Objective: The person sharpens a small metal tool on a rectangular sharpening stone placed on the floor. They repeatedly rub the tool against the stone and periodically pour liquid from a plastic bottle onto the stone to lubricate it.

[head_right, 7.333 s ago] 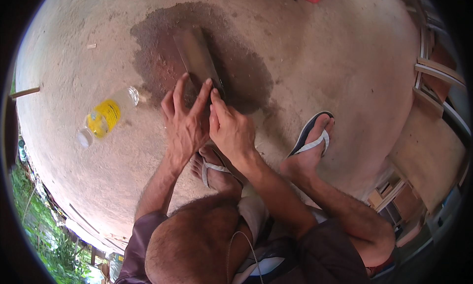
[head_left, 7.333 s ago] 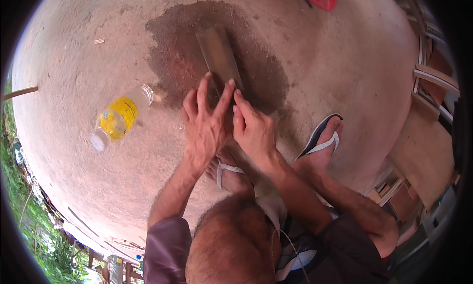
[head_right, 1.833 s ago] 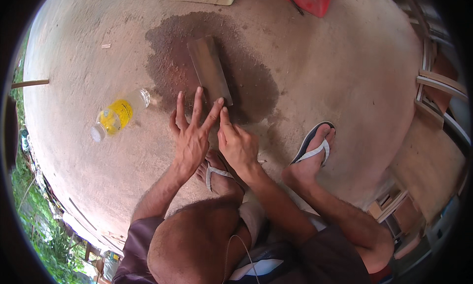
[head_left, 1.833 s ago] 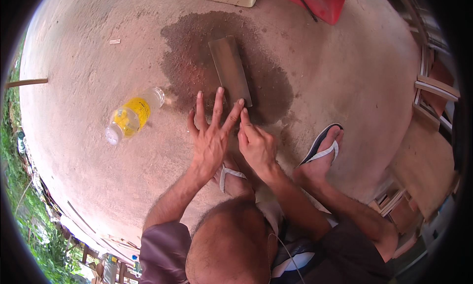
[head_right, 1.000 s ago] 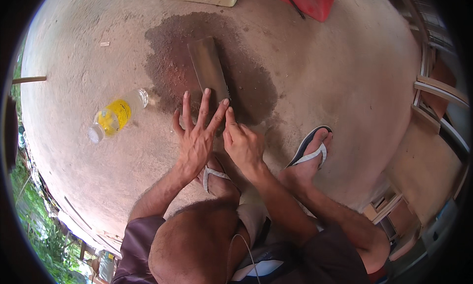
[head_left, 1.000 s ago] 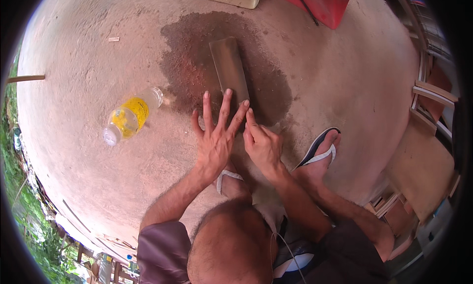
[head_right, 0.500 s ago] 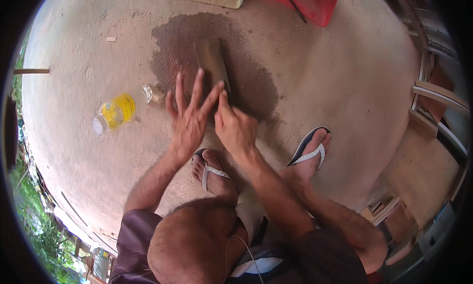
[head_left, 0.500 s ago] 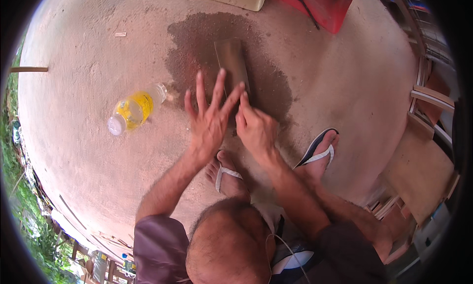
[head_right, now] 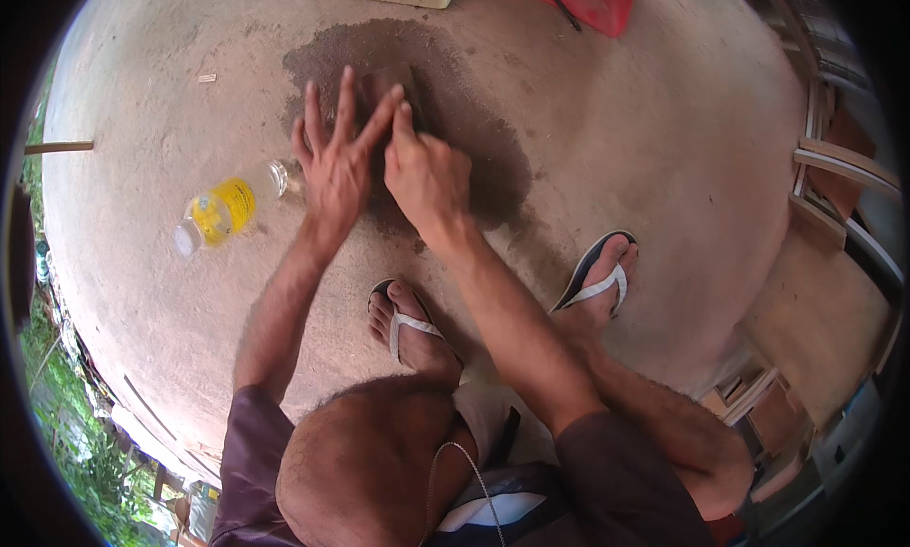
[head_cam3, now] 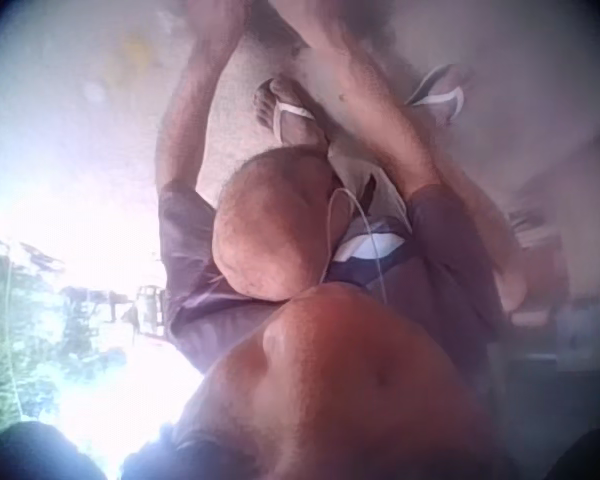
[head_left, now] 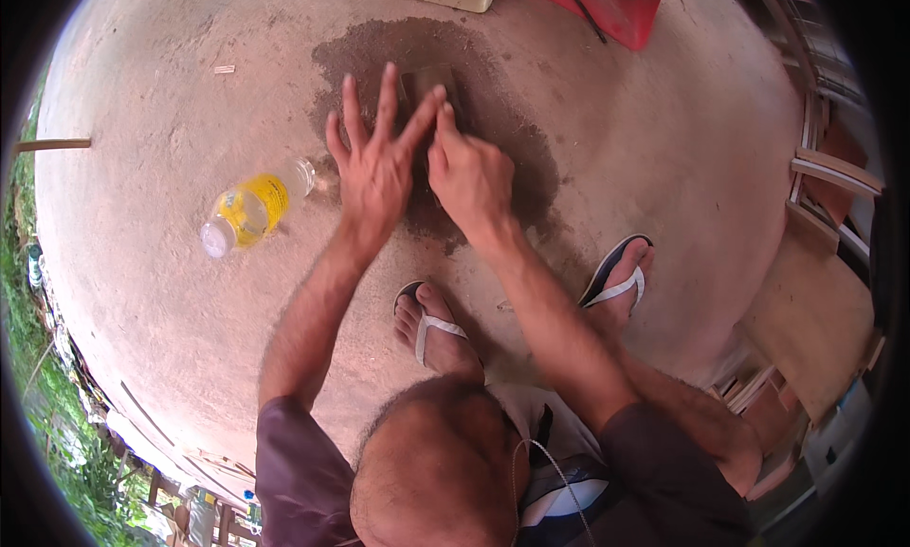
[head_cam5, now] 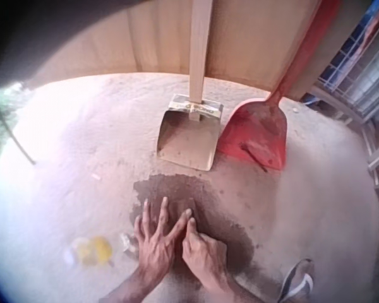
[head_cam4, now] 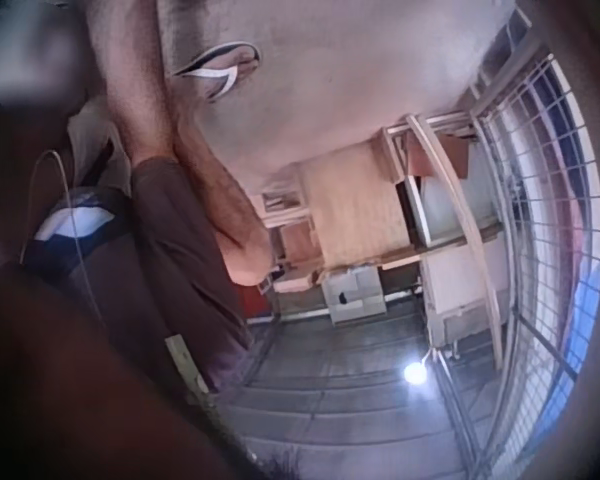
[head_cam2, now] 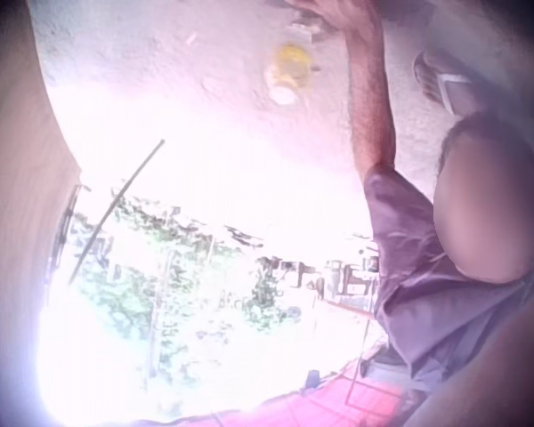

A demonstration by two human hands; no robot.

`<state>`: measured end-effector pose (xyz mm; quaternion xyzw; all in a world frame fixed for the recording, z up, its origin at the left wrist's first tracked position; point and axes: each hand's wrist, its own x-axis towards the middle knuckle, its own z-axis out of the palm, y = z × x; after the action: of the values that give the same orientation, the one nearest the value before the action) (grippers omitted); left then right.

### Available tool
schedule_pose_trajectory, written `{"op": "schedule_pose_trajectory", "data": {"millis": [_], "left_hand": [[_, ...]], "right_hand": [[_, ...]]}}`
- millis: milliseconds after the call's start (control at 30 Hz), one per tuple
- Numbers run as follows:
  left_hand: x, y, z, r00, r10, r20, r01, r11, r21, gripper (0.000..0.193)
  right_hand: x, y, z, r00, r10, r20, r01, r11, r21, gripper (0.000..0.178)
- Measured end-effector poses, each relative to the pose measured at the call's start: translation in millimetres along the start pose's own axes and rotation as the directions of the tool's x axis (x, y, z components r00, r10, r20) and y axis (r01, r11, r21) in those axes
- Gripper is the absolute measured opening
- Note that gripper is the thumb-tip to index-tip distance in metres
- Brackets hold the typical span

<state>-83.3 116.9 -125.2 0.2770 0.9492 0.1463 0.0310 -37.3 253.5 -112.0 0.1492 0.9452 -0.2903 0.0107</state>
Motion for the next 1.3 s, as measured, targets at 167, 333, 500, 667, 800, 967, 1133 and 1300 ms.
{"op": "schedule_pose_trajectory", "data": {"millis": [167,333,500,667,800,967,1133,1300], "left_hand": [[-27,-3,2,0.999,0.004,0.044,-0.005,1.0,0.026,0.074],[-69,23,-1,0.979,0.028,0.203,-0.036,0.999,0.035,0.073],[15,-7,-3,1.0,0.005,-0.016,-0.005,1.0,0.01,0.069],[-70,23,-4,0.983,0.008,0.182,-0.021,0.997,0.071,0.073],[-34,9,-6,0.993,-0.013,0.114,0.007,0.999,0.049,0.069],[2,-7,-3,1.0,0.008,0.012,-0.009,1.0,0.003,0.062],[-93,28,-13,0.958,0.02,0.287,-0.032,0.999,0.035,0.072],[30,-14,-4,1.0,-0.024,-0.006,0.024,0.999,-0.04,0.065]], "right_hand": [[-38,-1,-2,0.998,0.024,0.06,-0.024,1.0,0.001,0.05],[-100,26,9,0.988,-0.109,-0.113,0.112,0.994,0.018,0.057],[8,-2,0,0.998,-0.018,-0.056,0.021,0.999,0.047,0.042],[-119,29,4,0.997,-0.066,-0.037,0.069,0.993,0.1,0.063],[-53,8,0,1.0,-0.01,0.027,0.009,1.0,0.029,0.058],[-5,-3,0,1.0,0.004,-0.007,-0.003,0.999,0.053,0.047],[-128,21,-1,1.0,0.017,-0.002,-0.017,0.992,0.129,0.049],[8,-8,-5,0.999,0.048,0.012,-0.049,0.998,0.043,0.041]]}}
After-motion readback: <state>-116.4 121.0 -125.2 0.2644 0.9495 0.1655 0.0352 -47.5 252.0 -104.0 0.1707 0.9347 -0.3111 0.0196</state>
